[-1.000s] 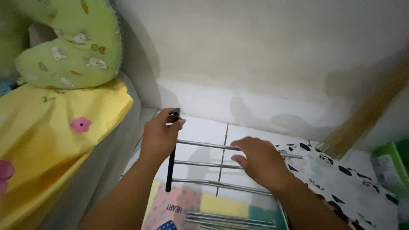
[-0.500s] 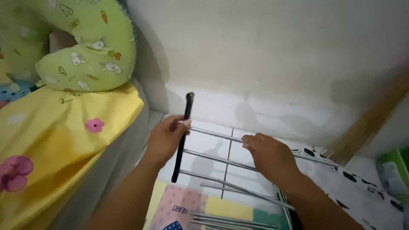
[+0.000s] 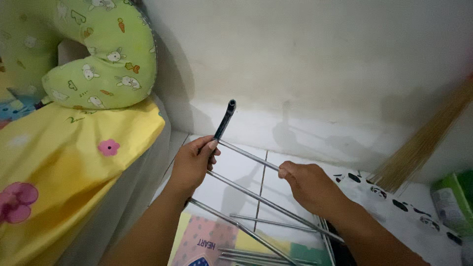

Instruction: The person assembles a metal rack by inserting vertical poles into a base, attaching a cow-print fabric panel, and securing it with a black plastic bar. The person then adds additional metal poles to the structure.

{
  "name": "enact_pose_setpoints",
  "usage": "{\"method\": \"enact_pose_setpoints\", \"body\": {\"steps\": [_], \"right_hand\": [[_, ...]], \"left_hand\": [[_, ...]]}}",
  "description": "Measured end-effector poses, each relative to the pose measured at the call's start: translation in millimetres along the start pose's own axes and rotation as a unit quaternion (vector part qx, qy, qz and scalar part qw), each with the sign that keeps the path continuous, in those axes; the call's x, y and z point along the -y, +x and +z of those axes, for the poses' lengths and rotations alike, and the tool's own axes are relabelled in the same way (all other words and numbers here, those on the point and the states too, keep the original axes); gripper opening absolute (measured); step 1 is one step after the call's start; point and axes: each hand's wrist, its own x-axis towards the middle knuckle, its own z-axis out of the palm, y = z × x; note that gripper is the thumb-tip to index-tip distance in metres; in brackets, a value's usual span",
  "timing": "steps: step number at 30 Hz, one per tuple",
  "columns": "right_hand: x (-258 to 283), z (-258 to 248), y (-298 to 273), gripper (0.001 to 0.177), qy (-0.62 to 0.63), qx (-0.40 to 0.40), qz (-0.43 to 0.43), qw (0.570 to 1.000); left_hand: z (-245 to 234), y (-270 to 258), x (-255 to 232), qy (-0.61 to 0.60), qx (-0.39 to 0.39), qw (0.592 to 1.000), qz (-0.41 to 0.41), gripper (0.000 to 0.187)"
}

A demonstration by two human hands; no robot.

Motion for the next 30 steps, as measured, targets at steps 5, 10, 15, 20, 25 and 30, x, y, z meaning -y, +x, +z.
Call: {"method": "enact_pose_setpoints", "body": {"steps": [5,10,15,20,25,30], "right_hand": [[-2.9,-2.2,-5.5,0.034,0.141,0.112,0.115,0.977],[-22.2,-2.2,-11.3,0.035,0.457,0.238,0.181,0.838],[-15.9,-2.7,-14.7,0.035,0.496,0.244,0.193,0.811],[4.5,7.8,-17.8,0.03,-0.001,-0.028,0.047,0.999],[-1.6,17.8,-17.6,0.027,-0.071,-0.05,-0.023,0.996],[-9.5,12.7,-16.5,0.035,0.088,0.097,0.096,0.987]], "left_hand": [[-4.5,2.4,0.5,-0.003,0.025,0.998,0.058,0.033],[-1.7,4.3,-3.0,0.02,0.038,0.998,0.048,0.033],[-1.7,2.0,-8.0,0.05,0.033,0.997,0.054,0.033],[-5.9,7.6,-6.5,0.025,-0.012,0.999,0.015,0.033],[-5.1,11.7,3.9,0.013,-0.021,0.999,0.032,0.033],[-7.9,9.6,9.0,0.041,0.005,0.998,0.038,0.032]]}}
